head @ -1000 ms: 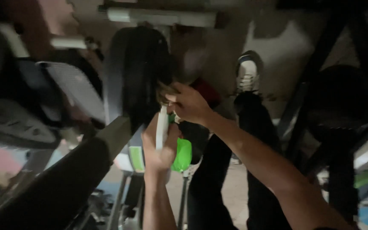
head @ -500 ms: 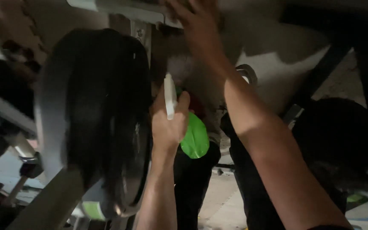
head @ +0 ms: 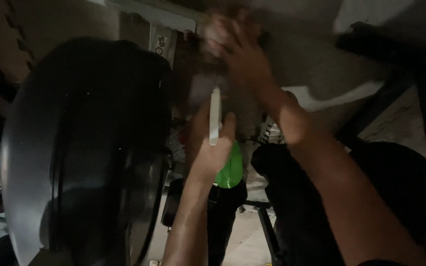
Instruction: Cleaning various exercise machines using a spray bottle and a cloth.
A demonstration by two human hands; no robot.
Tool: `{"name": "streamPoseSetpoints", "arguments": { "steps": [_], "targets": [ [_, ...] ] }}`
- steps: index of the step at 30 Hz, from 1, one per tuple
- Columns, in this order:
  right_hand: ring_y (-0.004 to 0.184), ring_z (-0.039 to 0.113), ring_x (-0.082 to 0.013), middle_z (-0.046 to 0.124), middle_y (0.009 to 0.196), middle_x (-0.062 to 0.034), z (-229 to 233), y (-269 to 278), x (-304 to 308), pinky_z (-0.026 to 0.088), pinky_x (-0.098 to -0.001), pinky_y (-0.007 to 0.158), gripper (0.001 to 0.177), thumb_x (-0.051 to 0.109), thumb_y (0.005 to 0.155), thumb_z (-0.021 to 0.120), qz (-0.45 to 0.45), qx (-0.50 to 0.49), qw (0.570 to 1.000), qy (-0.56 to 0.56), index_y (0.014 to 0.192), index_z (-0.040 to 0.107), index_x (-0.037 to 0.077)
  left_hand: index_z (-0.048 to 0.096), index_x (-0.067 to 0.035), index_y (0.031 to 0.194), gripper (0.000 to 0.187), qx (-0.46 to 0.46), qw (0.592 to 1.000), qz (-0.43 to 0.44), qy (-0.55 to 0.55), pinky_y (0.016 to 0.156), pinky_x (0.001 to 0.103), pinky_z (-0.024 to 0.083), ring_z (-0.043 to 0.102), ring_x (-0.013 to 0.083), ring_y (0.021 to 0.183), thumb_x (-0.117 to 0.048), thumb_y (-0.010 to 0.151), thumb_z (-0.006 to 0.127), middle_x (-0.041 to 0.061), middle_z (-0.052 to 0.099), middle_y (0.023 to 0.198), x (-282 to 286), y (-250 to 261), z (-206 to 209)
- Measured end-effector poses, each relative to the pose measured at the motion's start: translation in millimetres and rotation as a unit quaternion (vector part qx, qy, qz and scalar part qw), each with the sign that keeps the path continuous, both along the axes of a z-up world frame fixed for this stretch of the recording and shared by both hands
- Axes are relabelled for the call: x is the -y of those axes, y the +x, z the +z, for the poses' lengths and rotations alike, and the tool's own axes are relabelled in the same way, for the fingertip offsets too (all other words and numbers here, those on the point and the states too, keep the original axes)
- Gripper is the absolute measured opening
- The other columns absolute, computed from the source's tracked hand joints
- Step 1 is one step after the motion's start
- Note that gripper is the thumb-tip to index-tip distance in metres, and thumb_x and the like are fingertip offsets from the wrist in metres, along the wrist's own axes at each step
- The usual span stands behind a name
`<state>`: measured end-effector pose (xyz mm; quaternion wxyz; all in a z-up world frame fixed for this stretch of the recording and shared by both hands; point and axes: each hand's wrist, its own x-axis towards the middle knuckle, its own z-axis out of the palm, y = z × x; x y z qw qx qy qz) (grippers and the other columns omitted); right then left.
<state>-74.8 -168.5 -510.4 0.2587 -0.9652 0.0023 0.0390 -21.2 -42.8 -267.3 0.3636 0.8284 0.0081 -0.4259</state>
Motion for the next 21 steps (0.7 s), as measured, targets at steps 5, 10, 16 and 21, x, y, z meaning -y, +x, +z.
{"name": "streamPoseSetpoints", "arguments": {
  "steps": [5,10,16,21],
  "targets": [
    [0.155,0.033,-0.0369,0.012,0.179,-0.0088,-18,-21,-1,0.058,-0.0459,0.107,0.069,0.002,0.101,0.068,-0.037,0.074,0.994,-0.076,0.161,0.043,0.024,0.066,0.003,0.124,0.034,-0.132,0.986,0.026,0.101,0.073,0.042,0.054,0.066,0.0378,0.083,-0.016,0.096,0.061,0.029,0.067,0.094,21,24,29],
    [0.135,0.051,-0.0252,0.029,0.170,-0.0063,-11,71,-28,0.059,-0.0429,0.096,0.066,0.004,0.102,0.061,-0.101,-0.117,0.987,0.050,0.161,0.046,0.029,0.062,0.007,0.116,0.027,0.133,0.986,-0.083,-0.050,0.079,0.041,0.052,0.063,0.0349,0.092,-0.012,0.097,0.059,0.025,0.063,0.107,-30,-21,-18],
    [0.146,0.040,-0.0256,0.033,0.173,-0.0057,-8,87,-50,0.045,-0.0446,0.113,0.065,-0.001,0.102,0.062,0.014,-0.028,0.999,-0.013,0.159,0.048,0.025,0.064,0.002,0.117,0.027,0.150,0.967,-0.194,0.072,0.092,0.041,0.054,0.067,0.0359,0.107,-0.012,0.094,0.059,0.023,0.067,0.117,-30,-12,10],
    [0.156,0.029,-0.0355,0.028,0.174,-0.0057,-32,-7,-19,0.027,-0.0569,0.128,0.067,0.009,0.101,0.073,-0.016,0.058,0.991,-0.118,0.163,0.053,0.023,0.061,0.002,0.126,0.031,0.217,0.945,-0.243,0.038,0.101,0.040,0.055,0.067,0.0352,0.115,-0.013,0.099,0.059,0.024,0.066,0.128,-31,-22,11]
  ]
}}
